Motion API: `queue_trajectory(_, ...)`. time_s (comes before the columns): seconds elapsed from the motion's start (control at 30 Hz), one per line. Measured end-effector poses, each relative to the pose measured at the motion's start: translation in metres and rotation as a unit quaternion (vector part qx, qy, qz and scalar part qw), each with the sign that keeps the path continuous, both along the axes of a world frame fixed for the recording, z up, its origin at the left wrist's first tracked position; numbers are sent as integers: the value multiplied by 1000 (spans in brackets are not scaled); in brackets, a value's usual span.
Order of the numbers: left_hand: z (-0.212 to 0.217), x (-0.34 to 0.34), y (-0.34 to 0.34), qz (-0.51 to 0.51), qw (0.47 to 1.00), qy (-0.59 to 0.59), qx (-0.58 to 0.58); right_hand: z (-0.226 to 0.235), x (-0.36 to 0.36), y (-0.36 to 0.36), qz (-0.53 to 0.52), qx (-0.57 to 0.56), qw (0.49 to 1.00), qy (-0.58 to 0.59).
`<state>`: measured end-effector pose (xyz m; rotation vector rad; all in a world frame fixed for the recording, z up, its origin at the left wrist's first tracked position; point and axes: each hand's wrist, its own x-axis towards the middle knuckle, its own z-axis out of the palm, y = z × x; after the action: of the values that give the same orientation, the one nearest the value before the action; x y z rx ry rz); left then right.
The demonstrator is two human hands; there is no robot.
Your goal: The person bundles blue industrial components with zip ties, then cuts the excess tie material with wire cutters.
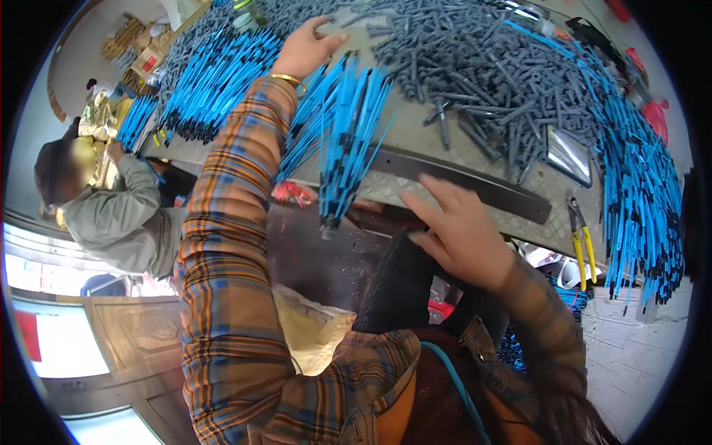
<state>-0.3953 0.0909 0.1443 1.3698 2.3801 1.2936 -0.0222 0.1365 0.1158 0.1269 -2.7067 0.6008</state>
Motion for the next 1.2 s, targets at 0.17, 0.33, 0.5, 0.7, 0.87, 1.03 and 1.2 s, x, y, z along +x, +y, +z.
queue_trajectory(0.17,-23,-12,-79,23,984,105,-139,-28,-99,-21,35,109,993,36)
queue_trajectory(0.33,-18,17,-113,-15,983,-120,-139,-35,-146,-37,58,121,991,23)
queue_trajectory(0.5,-13,27,-80,-82,983,-13,-164,-24,-157,-19,20,89,995,42)
queue_trajectory(0.7,-11,43,-75,-58,978,-113,-166,-42,-166,-9,14,64,992,107)
queue_trajectory(0.87,8,75,-80,-17,974,111,-195,-31,-145,-9,53,32,993,100)
queue_trajectory(1.03,-6,46,-67,67,985,-147,-57,-36,-126,1,86,39,990,105)
queue_trajectory(1.2,-23,38,-47,108,990,-87,-7,-38,-123,11,89,24,988,120)
